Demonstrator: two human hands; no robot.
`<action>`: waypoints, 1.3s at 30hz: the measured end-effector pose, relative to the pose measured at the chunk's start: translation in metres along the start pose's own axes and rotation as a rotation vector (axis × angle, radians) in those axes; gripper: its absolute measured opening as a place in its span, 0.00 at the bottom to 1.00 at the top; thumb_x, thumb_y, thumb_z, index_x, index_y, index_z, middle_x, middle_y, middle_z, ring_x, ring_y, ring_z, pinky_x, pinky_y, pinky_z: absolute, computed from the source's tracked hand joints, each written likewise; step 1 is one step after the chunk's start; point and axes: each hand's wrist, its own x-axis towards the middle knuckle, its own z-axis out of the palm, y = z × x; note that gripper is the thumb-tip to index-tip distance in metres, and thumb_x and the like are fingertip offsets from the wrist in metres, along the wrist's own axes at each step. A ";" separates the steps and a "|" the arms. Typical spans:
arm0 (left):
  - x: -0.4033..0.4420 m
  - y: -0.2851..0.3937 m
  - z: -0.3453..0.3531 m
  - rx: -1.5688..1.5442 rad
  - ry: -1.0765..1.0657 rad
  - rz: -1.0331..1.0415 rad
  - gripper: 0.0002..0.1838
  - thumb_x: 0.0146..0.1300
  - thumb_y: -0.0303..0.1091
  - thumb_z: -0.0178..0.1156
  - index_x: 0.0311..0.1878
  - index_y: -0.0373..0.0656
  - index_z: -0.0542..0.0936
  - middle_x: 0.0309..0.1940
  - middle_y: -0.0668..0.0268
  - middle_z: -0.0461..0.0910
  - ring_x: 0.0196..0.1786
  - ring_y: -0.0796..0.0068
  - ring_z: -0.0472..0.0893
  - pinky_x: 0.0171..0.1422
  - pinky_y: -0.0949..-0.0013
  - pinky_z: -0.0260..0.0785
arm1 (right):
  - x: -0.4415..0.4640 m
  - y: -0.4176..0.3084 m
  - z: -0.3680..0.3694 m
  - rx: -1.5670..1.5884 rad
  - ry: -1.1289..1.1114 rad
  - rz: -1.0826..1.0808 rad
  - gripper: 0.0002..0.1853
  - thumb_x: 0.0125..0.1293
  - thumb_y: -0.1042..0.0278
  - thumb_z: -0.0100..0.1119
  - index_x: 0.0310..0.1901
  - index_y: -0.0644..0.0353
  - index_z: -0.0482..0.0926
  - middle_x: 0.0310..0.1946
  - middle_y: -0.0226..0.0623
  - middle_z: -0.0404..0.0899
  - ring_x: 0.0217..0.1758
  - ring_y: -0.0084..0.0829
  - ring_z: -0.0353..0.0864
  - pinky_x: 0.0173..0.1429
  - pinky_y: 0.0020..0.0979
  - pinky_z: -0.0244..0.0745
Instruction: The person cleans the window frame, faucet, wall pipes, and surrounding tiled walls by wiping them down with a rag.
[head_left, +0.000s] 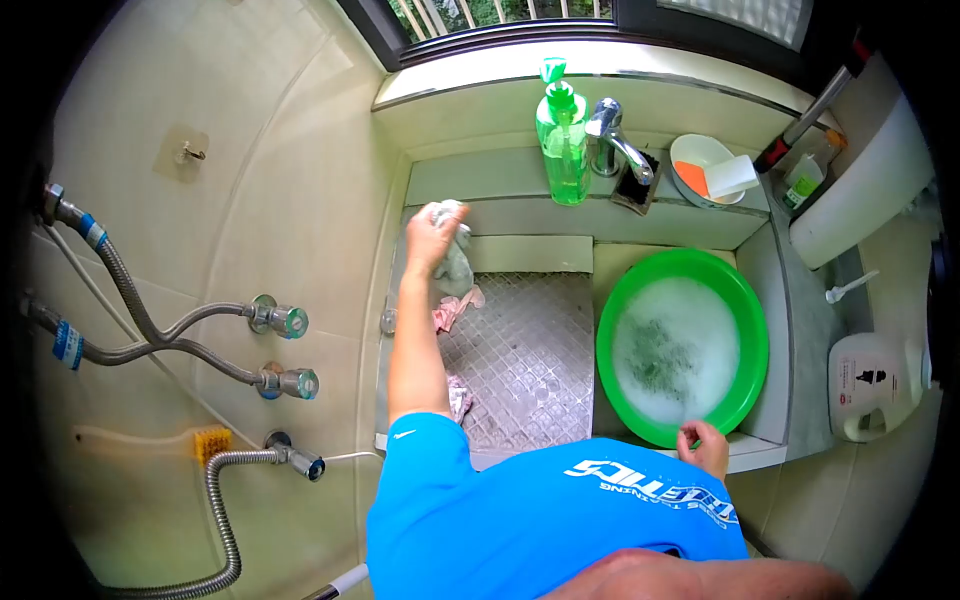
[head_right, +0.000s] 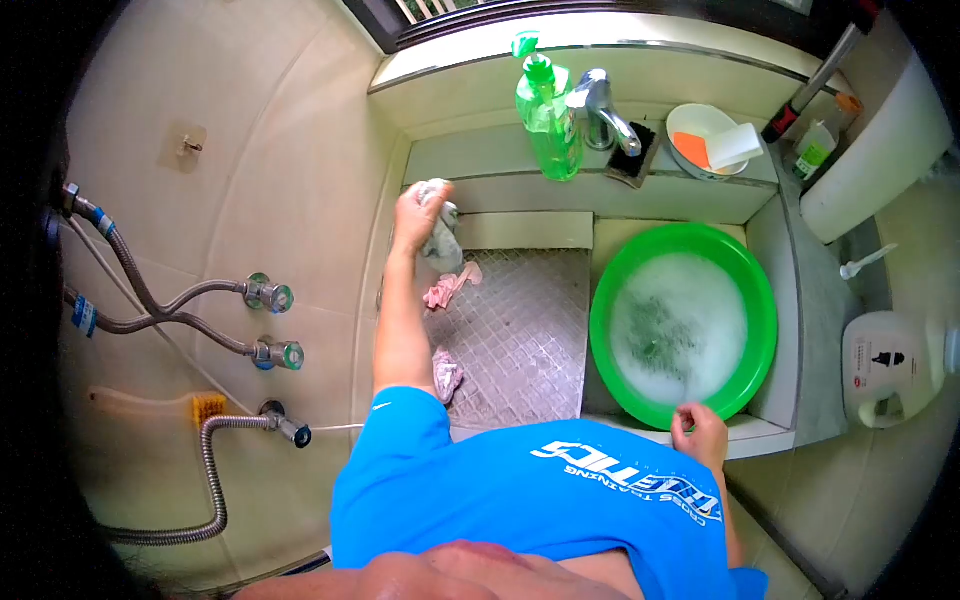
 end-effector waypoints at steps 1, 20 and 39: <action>-0.002 0.003 0.010 0.002 -0.047 0.007 0.20 0.55 0.50 0.67 0.33 0.40 0.80 0.26 0.64 0.82 0.29 0.76 0.78 0.35 0.69 0.70 | 0.000 0.000 0.000 0.002 -0.005 0.020 0.06 0.52 0.72 0.62 0.32 0.61 0.78 0.23 0.37 0.78 0.25 0.32 0.78 0.31 0.31 0.73; 0.149 -0.034 0.021 0.201 1.045 0.193 0.20 0.56 0.30 0.63 0.48 0.34 0.67 0.43 0.52 0.71 0.47 0.52 0.72 0.53 0.55 0.64 | 0.001 -0.006 0.007 0.003 0.137 0.049 0.03 0.49 0.77 0.61 0.25 0.61 0.76 0.19 0.38 0.74 0.21 0.31 0.75 0.28 0.30 0.70; 0.152 -0.092 0.044 0.076 0.687 -0.091 0.18 0.53 0.27 0.60 0.49 0.35 0.77 0.43 0.46 0.79 0.48 0.50 0.77 0.54 0.57 0.68 | 0.109 -0.113 0.081 0.381 -0.590 -0.267 0.07 0.55 0.73 0.64 0.36 0.62 0.81 0.32 0.40 0.81 0.33 0.30 0.81 0.37 0.28 0.75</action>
